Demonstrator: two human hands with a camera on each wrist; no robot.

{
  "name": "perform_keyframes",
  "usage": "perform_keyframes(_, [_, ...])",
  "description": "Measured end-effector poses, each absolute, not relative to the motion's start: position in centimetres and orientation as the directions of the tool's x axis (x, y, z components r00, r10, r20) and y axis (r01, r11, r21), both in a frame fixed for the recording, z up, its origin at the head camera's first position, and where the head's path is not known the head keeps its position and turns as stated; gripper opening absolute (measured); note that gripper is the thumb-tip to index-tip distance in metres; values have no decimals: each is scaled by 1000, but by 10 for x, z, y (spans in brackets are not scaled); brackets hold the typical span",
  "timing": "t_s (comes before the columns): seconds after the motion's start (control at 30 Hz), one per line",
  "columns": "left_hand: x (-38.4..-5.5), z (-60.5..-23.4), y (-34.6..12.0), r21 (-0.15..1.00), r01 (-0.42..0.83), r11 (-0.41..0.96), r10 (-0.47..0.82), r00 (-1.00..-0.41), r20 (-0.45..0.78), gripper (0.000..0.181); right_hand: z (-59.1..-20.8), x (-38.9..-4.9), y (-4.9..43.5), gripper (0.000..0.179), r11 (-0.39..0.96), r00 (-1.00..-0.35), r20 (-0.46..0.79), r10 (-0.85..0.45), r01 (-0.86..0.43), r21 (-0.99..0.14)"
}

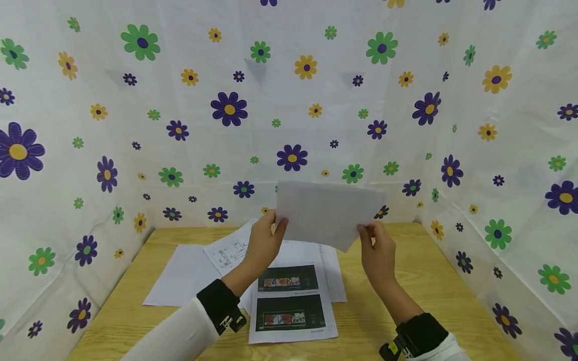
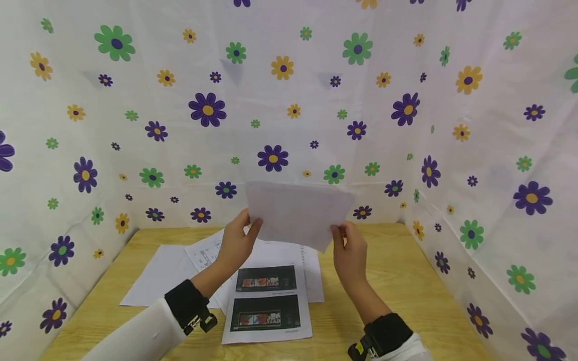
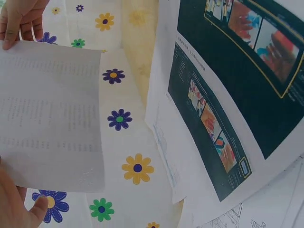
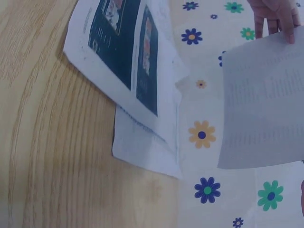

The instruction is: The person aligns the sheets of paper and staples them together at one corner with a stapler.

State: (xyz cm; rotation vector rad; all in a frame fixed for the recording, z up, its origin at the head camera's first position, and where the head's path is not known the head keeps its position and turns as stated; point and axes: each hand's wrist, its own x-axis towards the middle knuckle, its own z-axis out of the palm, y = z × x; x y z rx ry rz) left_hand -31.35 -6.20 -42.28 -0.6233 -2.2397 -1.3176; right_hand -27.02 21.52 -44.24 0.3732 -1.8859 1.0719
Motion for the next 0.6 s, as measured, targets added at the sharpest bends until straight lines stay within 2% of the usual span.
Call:
perform_keyframes(0.33, [-277,-418,-87,723,543,428,100,-823,559,12,-432,-259,192,15,465,-695,668,266,-515,-720])
perform_keyframes(0.47, [-268,-415,-98,775,473,418,92,-872,482,17,-428,-257,185,15,461,-741,616,266,-464,-757])
perform_keyframes(0.6, [-256,-410,-111,837,375,400,76,-923,377,27,-426,-254,178,16,410,-830,507,234,-389,-825])
